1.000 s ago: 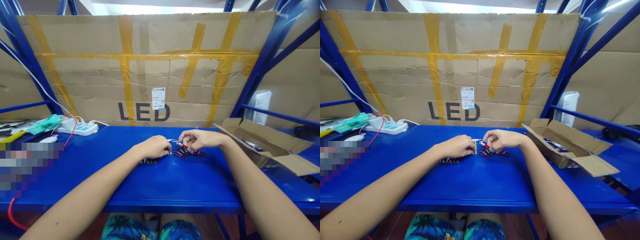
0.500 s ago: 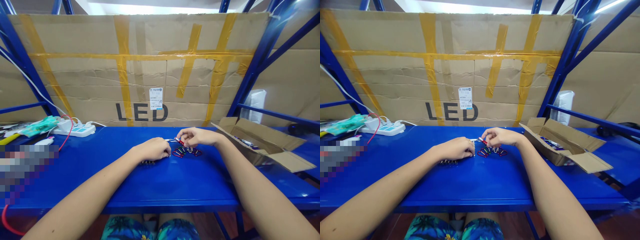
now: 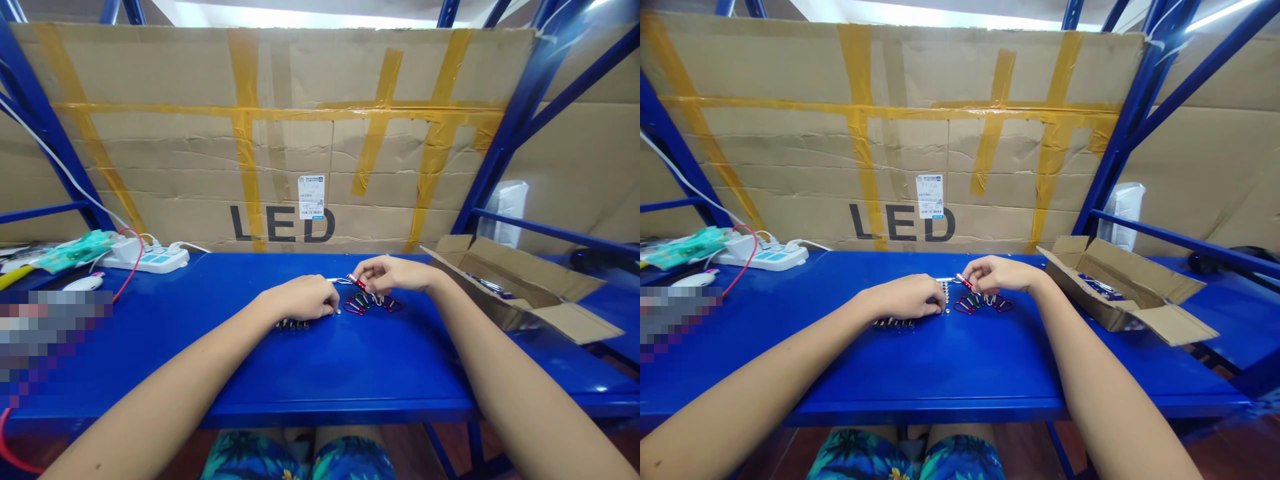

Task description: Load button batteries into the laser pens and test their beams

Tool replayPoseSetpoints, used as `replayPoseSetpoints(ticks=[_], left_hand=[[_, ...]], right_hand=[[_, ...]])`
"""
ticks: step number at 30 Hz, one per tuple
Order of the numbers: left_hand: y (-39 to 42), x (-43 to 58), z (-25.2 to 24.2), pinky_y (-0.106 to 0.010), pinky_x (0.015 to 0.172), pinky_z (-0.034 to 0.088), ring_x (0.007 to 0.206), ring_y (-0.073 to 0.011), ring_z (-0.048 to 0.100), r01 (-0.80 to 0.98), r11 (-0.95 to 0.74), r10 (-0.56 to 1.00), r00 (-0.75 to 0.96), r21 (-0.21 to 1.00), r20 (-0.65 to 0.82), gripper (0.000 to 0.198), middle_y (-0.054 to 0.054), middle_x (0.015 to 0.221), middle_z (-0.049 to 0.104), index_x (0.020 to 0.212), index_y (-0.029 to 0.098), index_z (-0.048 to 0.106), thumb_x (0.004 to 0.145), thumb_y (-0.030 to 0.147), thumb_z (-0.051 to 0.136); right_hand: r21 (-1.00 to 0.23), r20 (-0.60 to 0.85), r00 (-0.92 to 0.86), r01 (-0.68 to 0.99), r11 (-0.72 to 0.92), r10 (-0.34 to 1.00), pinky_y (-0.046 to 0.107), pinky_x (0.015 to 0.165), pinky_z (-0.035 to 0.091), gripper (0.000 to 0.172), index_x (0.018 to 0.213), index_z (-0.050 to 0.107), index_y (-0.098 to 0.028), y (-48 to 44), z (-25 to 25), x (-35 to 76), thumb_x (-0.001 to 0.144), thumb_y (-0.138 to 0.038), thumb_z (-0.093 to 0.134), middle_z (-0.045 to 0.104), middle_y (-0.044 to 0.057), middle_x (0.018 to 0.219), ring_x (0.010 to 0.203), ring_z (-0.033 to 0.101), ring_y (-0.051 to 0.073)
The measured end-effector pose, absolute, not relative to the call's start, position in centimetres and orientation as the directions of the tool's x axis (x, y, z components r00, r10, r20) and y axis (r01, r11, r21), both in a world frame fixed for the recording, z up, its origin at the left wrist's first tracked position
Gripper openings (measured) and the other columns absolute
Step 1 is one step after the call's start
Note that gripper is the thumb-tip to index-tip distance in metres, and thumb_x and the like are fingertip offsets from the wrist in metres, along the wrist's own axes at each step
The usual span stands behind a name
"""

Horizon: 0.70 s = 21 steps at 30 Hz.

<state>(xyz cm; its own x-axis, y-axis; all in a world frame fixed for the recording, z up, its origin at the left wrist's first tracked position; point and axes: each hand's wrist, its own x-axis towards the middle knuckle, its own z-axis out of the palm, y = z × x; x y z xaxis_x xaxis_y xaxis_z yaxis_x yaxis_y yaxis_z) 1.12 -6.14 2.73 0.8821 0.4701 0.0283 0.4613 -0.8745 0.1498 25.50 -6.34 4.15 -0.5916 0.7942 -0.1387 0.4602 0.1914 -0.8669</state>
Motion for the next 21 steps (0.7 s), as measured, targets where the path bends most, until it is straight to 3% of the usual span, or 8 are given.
replayPoseSetpoints(ticks=[4,8,11,15,21], left_hand=[[-6.6,1.2,3.0,-0.027,0.062,0.038,0.067,-0.0156,0.059,0.533,-0.838,0.539,0.842,0.112,0.024,0.011,-0.005,0.074,0.068,0.081,0.020,0.071,0.077,0.023,0.061],[-6.7,1.4,2.8,-0.028,0.060,0.037,0.061,-0.0148,0.054,0.578,-0.815,0.579,0.815,0.035,0.023,0.007,-0.004,0.067,0.064,0.068,0.018,0.065,0.074,0.019,0.062],[-6.5,1.3,2.7,-0.028,0.058,0.035,0.061,-0.0153,0.053,0.581,-0.813,0.581,0.814,0.036,-0.006,0.005,-0.005,0.070,0.065,0.070,0.018,0.064,0.075,0.020,0.062],[-6.5,1.3,2.7,-0.027,0.058,0.036,0.065,-0.0164,0.056,0.606,-0.792,0.604,0.796,0.072,-0.044,0.006,-0.006,0.076,0.067,0.077,0.019,0.066,0.077,0.022,0.061],[-6.9,1.7,3.1,-0.030,0.065,0.038,0.067,-0.0176,0.055,0.592,-0.806,0.590,0.806,0.027,-0.048,0.006,-0.004,0.071,0.066,0.069,0.019,0.063,0.073,0.022,0.059]], right_hand=[[-0.853,-0.144,-0.582,0.483,0.198,0.800,0.022,0.051,0.037,0.031,0.096,0.065,-0.016,-6.5,4.3,25.5,0.065,-0.019,0.062,0.058,-0.002,0.072,0.059,0.049,0.009],[-0.833,-0.119,-0.613,0.490,0.257,0.781,0.022,0.051,0.036,0.015,0.080,0.063,-0.016,-6.6,4.3,25.4,0.067,-0.021,0.060,0.053,-0.003,0.066,0.057,0.045,0.009],[-0.815,-0.107,-0.643,0.494,0.303,0.759,0.023,0.052,0.036,0.008,0.074,0.059,-0.016,-6.7,4.3,25.0,0.067,-0.020,0.058,0.053,-0.002,0.066,0.058,0.045,0.010],[-0.787,-0.123,-0.648,0.526,0.324,0.752,0.022,0.051,0.035,0.014,0.078,0.061,-0.016,-6.7,4.3,24.3,0.065,-0.017,0.055,0.054,-0.003,0.064,0.056,0.045,0.009],[-0.803,-0.094,-0.641,0.501,0.322,0.762,0.023,0.057,0.040,0.020,0.084,0.063,-0.017,-6.7,4.0,23.9,0.065,-0.015,0.056,0.064,0.001,0.079,0.067,0.055,0.012]])
